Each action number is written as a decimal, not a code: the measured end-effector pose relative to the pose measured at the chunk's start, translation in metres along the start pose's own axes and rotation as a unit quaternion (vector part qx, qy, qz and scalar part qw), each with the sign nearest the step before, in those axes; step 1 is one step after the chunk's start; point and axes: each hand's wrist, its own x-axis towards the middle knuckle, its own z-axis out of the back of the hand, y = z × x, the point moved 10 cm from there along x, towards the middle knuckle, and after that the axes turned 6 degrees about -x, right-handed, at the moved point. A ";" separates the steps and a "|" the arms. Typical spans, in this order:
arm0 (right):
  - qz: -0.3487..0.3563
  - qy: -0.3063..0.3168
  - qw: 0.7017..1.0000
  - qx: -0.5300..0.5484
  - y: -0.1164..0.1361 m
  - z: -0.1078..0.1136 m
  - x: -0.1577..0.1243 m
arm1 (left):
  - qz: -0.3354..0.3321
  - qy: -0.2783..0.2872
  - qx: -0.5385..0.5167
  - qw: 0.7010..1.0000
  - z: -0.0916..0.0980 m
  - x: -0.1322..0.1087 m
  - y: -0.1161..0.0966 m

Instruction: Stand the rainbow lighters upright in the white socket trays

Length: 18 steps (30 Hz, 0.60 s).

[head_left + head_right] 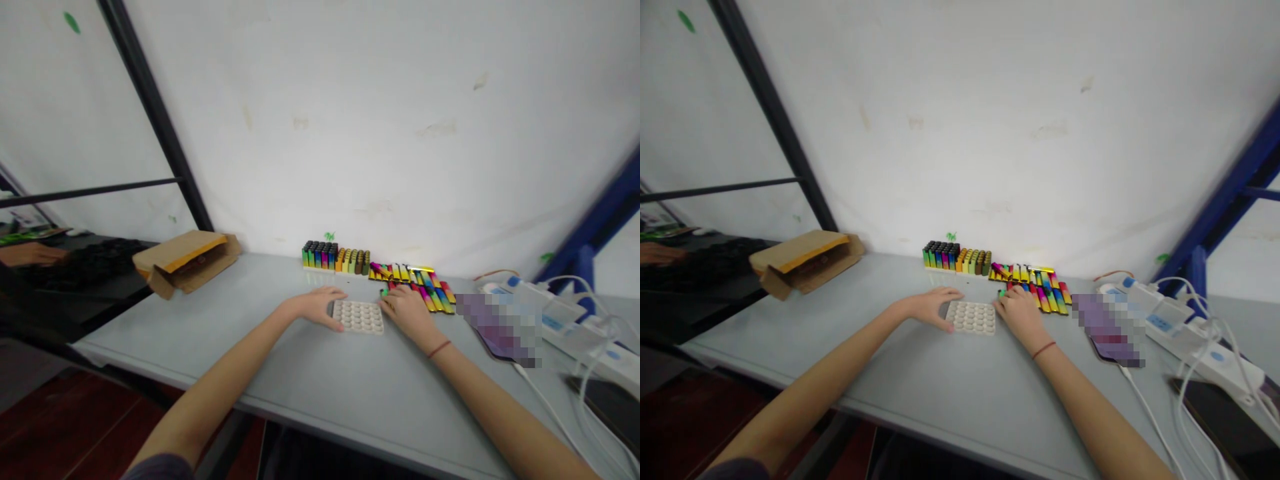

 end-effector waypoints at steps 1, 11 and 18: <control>-0.008 0.010 1.000 -0.006 0.002 0.002 -0.002 | -0.008 0.005 0.015 1.000 -0.002 -0.001 -0.003; -0.085 0.155 0.984 -0.029 0.008 0.001 -0.024 | -0.026 0.030 0.055 0.998 -0.018 0.014 -0.014; -0.174 0.044 0.971 0.159 -0.037 0.005 -0.026 | -0.026 -0.032 0.065 0.997 -0.029 0.026 -0.019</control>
